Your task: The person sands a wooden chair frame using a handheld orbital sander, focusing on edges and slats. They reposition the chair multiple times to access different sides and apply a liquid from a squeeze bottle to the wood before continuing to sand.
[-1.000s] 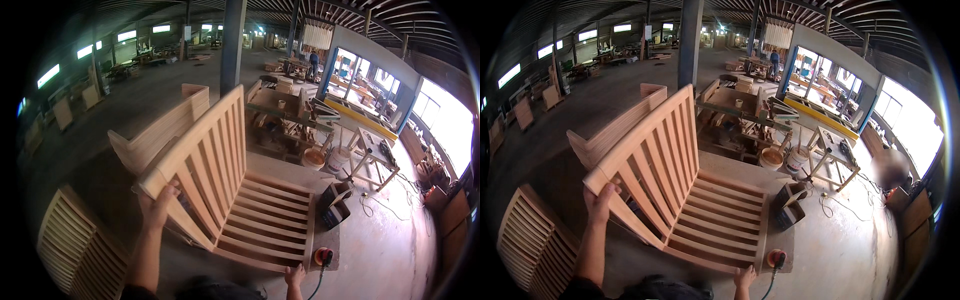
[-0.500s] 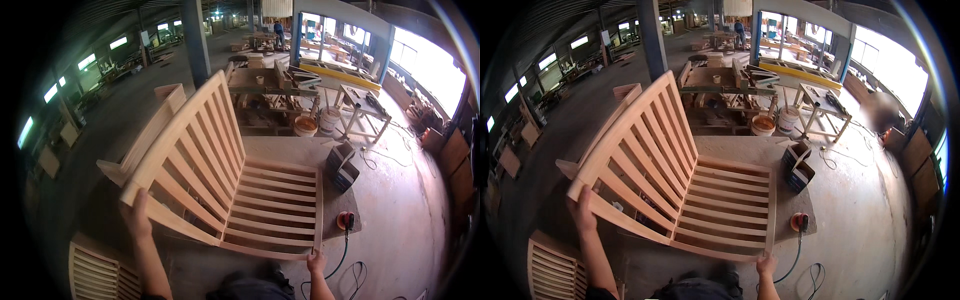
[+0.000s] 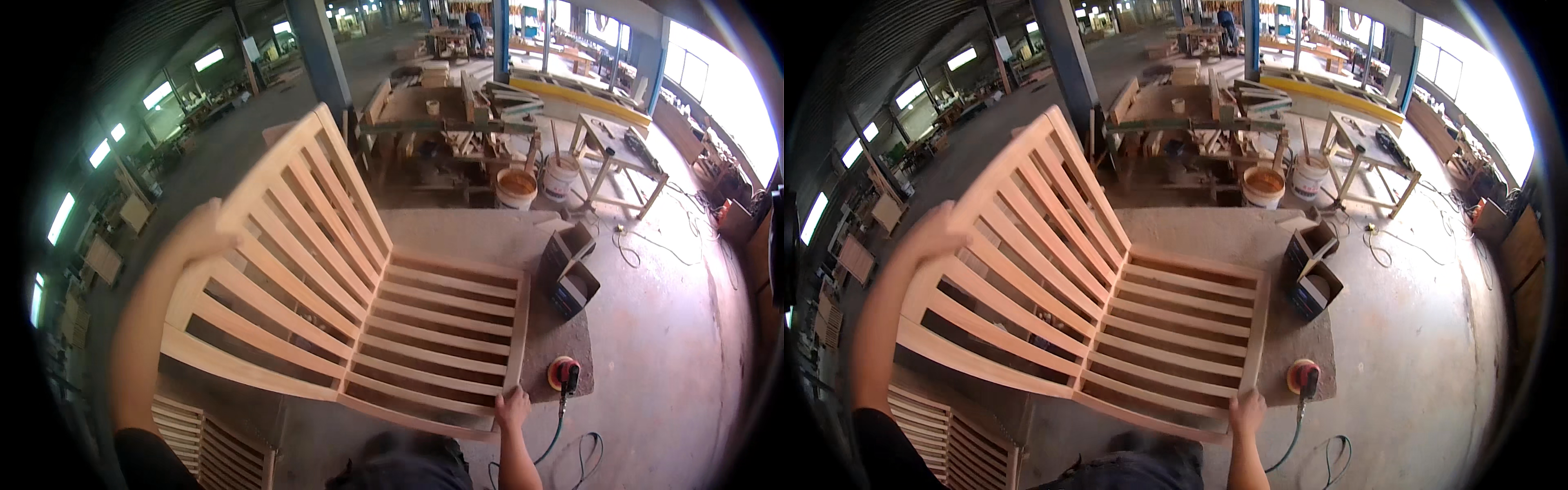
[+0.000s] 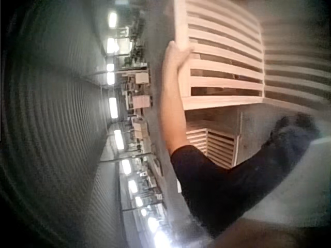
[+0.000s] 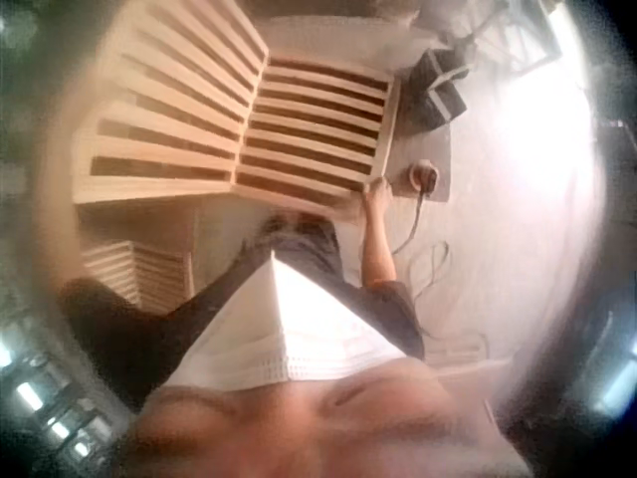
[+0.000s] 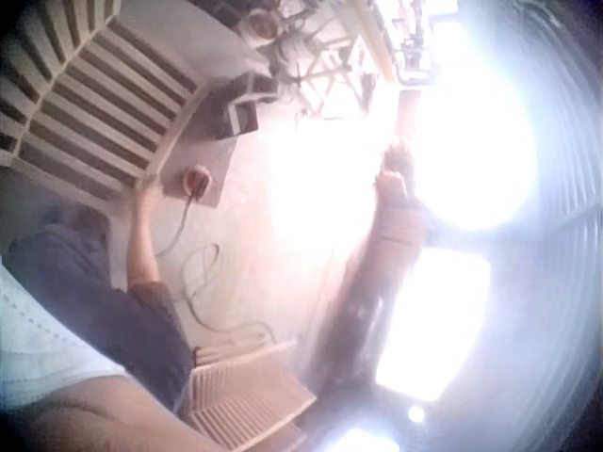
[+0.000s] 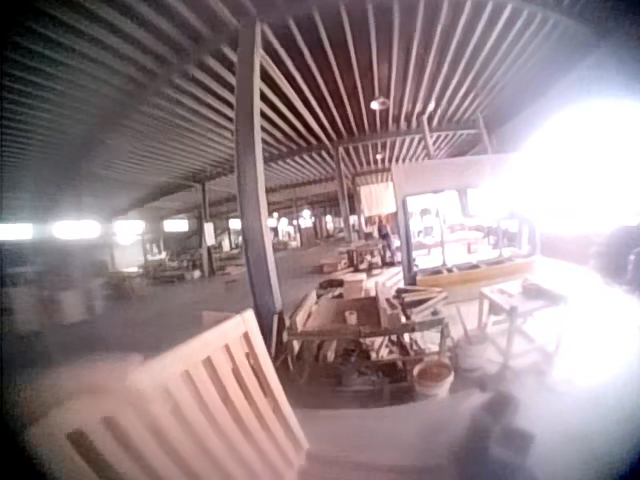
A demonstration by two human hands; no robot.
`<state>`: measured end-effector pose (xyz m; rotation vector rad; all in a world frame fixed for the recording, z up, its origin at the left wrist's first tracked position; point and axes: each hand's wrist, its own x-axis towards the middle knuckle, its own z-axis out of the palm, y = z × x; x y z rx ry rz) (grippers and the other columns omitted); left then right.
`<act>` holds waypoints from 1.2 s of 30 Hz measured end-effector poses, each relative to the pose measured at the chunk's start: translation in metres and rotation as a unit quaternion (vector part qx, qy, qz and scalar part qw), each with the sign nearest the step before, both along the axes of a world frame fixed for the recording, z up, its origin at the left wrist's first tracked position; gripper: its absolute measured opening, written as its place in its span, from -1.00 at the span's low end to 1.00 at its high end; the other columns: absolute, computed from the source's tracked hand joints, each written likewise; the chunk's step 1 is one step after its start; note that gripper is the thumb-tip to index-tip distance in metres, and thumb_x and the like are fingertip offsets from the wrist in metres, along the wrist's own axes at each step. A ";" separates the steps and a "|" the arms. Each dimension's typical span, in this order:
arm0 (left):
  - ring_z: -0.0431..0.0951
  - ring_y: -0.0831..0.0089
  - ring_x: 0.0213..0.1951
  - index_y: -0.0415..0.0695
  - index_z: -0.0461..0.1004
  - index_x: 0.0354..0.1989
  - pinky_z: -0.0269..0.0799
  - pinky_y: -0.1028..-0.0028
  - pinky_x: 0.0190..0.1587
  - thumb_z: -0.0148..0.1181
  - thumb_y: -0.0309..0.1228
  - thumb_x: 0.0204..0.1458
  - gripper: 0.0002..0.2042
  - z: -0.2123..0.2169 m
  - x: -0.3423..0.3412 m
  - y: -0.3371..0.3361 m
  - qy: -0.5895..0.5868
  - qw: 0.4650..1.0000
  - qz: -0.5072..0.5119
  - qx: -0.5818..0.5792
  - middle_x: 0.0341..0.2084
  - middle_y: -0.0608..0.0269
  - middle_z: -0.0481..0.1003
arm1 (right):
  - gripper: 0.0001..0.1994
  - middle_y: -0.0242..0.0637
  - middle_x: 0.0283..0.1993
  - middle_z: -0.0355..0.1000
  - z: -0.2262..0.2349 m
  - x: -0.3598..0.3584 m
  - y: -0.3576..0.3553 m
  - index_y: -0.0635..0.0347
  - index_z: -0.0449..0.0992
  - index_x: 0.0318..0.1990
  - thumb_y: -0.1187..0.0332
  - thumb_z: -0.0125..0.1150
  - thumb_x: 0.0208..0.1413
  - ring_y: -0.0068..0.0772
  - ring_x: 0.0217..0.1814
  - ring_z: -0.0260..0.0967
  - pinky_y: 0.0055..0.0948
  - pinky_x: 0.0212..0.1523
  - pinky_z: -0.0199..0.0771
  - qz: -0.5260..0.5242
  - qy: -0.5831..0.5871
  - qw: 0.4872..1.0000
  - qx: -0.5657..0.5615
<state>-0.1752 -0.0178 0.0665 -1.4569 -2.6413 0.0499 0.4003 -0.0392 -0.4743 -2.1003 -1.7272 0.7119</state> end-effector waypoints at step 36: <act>0.57 0.14 0.18 -0.47 0.25 0.36 0.45 0.24 0.30 0.15 -0.12 0.42 -0.38 -0.214 -0.030 -0.175 -0.319 0.729 0.050 0.603 0.16 -0.23 0.48 | -0.38 0.14 -0.02 0.64 0.012 -0.020 0.021 0.31 0.72 -0.13 -0.17 0.50 -0.03 0.12 0.10 0.62 -0.02 0.10 0.63 0.084 -0.102 0.968 -0.211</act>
